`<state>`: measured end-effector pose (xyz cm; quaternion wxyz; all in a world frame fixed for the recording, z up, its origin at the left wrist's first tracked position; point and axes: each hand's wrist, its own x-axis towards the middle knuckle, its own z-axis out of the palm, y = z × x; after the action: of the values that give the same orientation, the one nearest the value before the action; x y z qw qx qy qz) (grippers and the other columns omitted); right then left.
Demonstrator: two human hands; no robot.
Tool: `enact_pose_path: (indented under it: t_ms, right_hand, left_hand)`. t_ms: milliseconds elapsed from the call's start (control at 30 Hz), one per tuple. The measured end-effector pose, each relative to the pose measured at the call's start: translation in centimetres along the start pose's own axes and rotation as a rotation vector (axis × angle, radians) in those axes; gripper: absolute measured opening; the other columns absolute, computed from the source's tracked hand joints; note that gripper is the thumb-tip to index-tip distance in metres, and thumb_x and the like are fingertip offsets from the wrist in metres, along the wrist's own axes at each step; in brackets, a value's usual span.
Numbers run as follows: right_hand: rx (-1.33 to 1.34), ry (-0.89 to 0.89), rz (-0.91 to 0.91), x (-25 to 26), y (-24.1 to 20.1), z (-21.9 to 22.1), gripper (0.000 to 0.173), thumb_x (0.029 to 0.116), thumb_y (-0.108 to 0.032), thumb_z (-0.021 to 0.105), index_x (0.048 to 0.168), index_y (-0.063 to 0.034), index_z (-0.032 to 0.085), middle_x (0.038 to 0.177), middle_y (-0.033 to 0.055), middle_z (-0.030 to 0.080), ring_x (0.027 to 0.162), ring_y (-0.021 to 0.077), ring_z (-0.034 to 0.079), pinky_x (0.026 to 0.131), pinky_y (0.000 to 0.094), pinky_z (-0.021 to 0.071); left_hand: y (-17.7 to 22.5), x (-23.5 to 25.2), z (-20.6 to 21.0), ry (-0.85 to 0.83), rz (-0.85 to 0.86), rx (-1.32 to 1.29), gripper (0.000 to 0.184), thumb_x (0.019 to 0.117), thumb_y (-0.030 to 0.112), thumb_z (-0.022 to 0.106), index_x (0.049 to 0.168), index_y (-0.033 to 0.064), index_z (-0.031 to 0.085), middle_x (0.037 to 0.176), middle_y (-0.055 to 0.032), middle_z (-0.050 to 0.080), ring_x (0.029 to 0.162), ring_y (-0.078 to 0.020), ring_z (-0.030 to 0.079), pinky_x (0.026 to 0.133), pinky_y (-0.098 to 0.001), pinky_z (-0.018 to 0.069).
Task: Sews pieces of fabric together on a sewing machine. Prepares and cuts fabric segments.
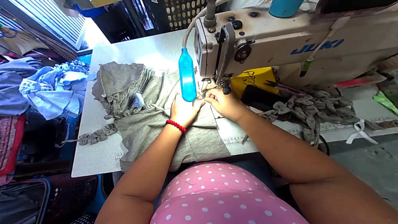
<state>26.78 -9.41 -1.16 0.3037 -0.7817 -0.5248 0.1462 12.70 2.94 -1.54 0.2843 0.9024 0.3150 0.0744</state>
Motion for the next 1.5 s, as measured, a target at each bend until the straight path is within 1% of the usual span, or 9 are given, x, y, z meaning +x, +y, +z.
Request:
enact_pose_path:
  t_ms: [167,300,367,433,700,1067,1233,1367,1500]
  right_hand:
    - [0.010,-0.038,0.040,0.1,0.0,-0.3,0.017,0.1014,-0.018,0.062,0.102,-0.0039,0.071,0.098,0.0163,0.069,0.094,0.0314,0.067,0.085,0.0532,0.0529]
    - [0.020,-0.086,0.057,0.5,0.1,-0.6,0.018,0.1022,-0.018,0.060,0.103,-0.0039,0.071,0.098,0.0159,0.069,0.094,0.0308,0.067,0.084,0.0538,0.0527]
    - [0.019,-0.084,0.051,0.6,0.3,-0.6,0.019,0.1015,-0.019,0.060,0.101,-0.0044,0.072,0.095,0.0148,0.069,0.092,0.0295,0.067,0.083,0.0529,0.0526]
    - [0.022,-0.059,0.044,0.8,0.4,-0.3,0.019,0.0994,-0.020,0.061,0.097,-0.0050,0.072,0.090,0.0129,0.068,0.088,0.0275,0.066,0.080,0.0517,0.0520]
    - [-0.016,-0.025,0.096,1.4,0.2,0.0,0.017,0.0942,-0.021,0.065,0.087,-0.0062,0.070,0.086,0.0112,0.068,0.086,0.0270,0.066,0.075,0.0523,0.0511]
    - [-0.015,-0.017,0.163,1.4,-0.2,0.1,0.021,0.0959,-0.021,0.065,0.103,-0.0022,0.072,0.102,0.0158,0.071,0.099,0.0300,0.068,0.087,0.0539,0.0525]
    - [-0.046,-0.018,0.177,1.2,-1.0,0.0,0.023,0.0985,-0.020,0.061,0.105,-0.0007,0.071,0.101,0.0171,0.071,0.100,0.0322,0.068,0.087,0.0551,0.0528]
    - [-0.047,-0.052,0.214,1.3,-1.1,-0.1,0.022,0.0997,-0.023,0.061,0.103,-0.0025,0.070,0.099,0.0166,0.070,0.097,0.0328,0.068,0.084,0.0555,0.0528]
    - [-0.040,-0.072,0.187,1.3,-1.1,-0.5,0.026,0.1024,-0.023,0.059,0.110,-0.0004,0.070,0.108,0.0204,0.069,0.105,0.0358,0.067,0.092,0.0564,0.0512]
  left_hand:
    - [-0.1,-0.1,0.1,0.015,0.036,0.034,0.025,0.1001,0.043,0.060,0.111,0.0270,0.077,0.129,0.0046,0.070,0.124,-0.0220,0.061,0.100,-0.0501,0.0484]
    - [-0.4,0.0,0.4,0.057,0.043,0.023,0.024,0.0989,0.040,0.059,0.108,0.0245,0.076,0.112,-0.0057,0.072,0.111,-0.0263,0.066,0.089,-0.0518,0.0515]
    - [-0.6,0.4,0.5,0.043,-0.015,-0.041,0.025,0.0949,0.043,0.061,0.105,0.0247,0.075,0.113,-0.0057,0.071,0.111,-0.0253,0.066,0.089,-0.0526,0.0520]
    - [-0.9,0.9,0.6,0.043,-0.041,-0.114,0.024,0.0906,0.043,0.064,0.099,0.0235,0.075,0.114,-0.0010,0.071,0.112,-0.0209,0.065,0.092,-0.0508,0.0524]
    - [-0.4,0.9,0.8,0.101,-0.058,-0.143,0.023,0.0890,0.040,0.066,0.095,0.0184,0.074,0.117,-0.0025,0.070,0.116,-0.0198,0.064,0.096,-0.0493,0.0520]
    - [-0.3,0.6,1.0,0.113,-0.082,-0.093,0.020,0.0895,0.036,0.066,0.099,0.0196,0.072,0.111,-0.0059,0.069,0.108,-0.0229,0.065,0.088,-0.0500,0.0530]
    - [-0.7,0.4,1.2,0.129,-0.029,-0.054,0.020,0.0915,0.036,0.064,0.101,0.0213,0.072,0.113,-0.0043,0.069,0.111,-0.0214,0.065,0.090,-0.0494,0.0532]
    - [-0.7,0.7,1.1,0.106,-0.044,-0.046,0.021,0.0912,0.038,0.064,0.102,0.0222,0.072,0.111,-0.0050,0.069,0.108,-0.0227,0.065,0.086,-0.0506,0.0534]
    - [-0.5,0.9,1.0,0.149,-0.044,-0.087,0.020,0.0911,0.036,0.064,0.101,0.0209,0.073,0.105,-0.0058,0.070,0.101,-0.0224,0.067,0.082,-0.0501,0.0537]
